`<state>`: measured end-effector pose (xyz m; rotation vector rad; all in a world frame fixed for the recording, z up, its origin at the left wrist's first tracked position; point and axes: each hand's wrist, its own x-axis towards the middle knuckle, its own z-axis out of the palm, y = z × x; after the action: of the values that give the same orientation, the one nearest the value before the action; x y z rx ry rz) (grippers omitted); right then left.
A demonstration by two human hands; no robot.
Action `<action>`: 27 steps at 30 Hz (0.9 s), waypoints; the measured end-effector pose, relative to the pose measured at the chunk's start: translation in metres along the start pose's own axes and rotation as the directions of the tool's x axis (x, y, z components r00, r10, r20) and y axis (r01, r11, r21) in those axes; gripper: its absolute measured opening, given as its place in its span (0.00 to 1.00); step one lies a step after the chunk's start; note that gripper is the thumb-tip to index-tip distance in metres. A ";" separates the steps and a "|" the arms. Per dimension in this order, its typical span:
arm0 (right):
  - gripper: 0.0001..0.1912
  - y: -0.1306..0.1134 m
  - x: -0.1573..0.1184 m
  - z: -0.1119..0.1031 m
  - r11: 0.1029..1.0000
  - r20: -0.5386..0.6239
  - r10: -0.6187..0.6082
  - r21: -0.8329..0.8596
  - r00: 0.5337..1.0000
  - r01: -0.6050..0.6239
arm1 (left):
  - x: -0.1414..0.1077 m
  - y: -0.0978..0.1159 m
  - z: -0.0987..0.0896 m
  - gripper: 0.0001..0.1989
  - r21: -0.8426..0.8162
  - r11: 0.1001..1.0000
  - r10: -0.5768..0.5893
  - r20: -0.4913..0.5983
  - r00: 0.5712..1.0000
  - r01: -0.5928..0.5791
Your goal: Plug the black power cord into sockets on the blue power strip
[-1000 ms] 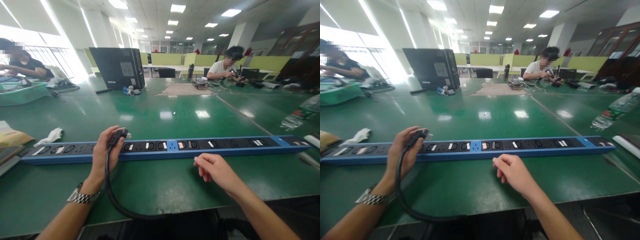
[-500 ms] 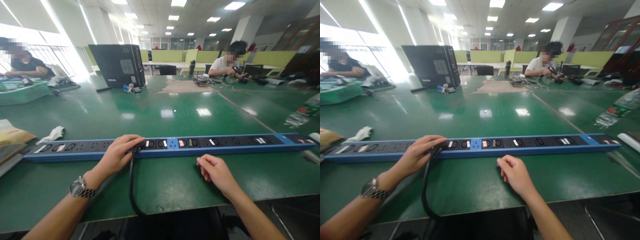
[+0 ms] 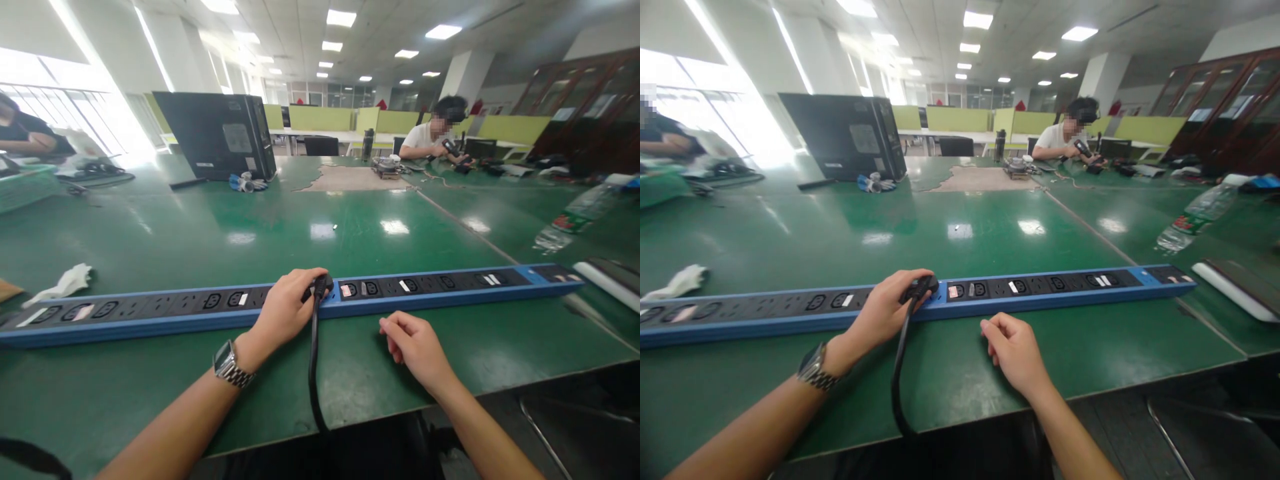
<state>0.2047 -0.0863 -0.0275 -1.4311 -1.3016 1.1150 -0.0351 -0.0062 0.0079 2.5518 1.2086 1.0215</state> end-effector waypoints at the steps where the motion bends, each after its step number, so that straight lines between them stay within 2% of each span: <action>1: 0.18 0.000 0.001 0.000 1.000 0.000 -0.003 -0.001 1.000 0.003 | 0.000 0.000 0.001 0.15 -0.012 1.000 0.017 0.005 1.000 -0.017; 4: 0.18 -0.002 0.002 0.002 1.000 0.001 -0.001 -0.015 1.000 0.001 | 0.000 0.002 0.000 0.15 -0.011 0.998 0.068 0.021 0.997 -0.068; 8: 0.19 -0.002 0.002 0.002 1.000 -0.010 0.006 -0.020 1.000 -0.006 | 0.004 0.005 -0.004 0.15 0.041 0.998 0.049 0.041 0.998 -0.051; 13: 0.19 -0.002 0.000 0.001 1.000 -0.010 0.000 -0.023 1.000 0.000 | 0.011 0.006 -0.009 0.16 0.020 0.996 0.087 0.129 0.988 -0.090; 18: 0.19 -0.003 0.001 0.002 1.000 -0.004 0.007 -0.030 1.000 -0.007 | 0.008 -0.001 -0.007 0.13 -0.025 0.999 -0.045 0.069 0.997 0.047; 20: 0.19 -0.003 0.001 0.003 0.999 0.000 -0.006 -0.036 1.000 0.006 | 0.007 -0.004 -0.005 0.14 -0.042 0.997 -0.066 0.045 0.997 0.068; 24: 0.19 -0.001 0.001 0.002 0.999 -0.010 -0.012 -0.045 1.000 0.012 | 0.008 -0.004 -0.002 0.14 -0.057 0.998 0.042 0.084 0.996 -0.037; 27: 0.19 -0.001 0.002 0.001 0.999 -0.008 -0.006 -0.032 1.000 0.006 | 0.007 -0.002 -0.001 0.15 -0.015 0.998 0.066 0.093 0.993 -0.065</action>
<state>0.2034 -0.0843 -0.0274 -1.4528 -1.3224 1.0873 -0.0343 0.0001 0.0115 2.6146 1.0985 0.9079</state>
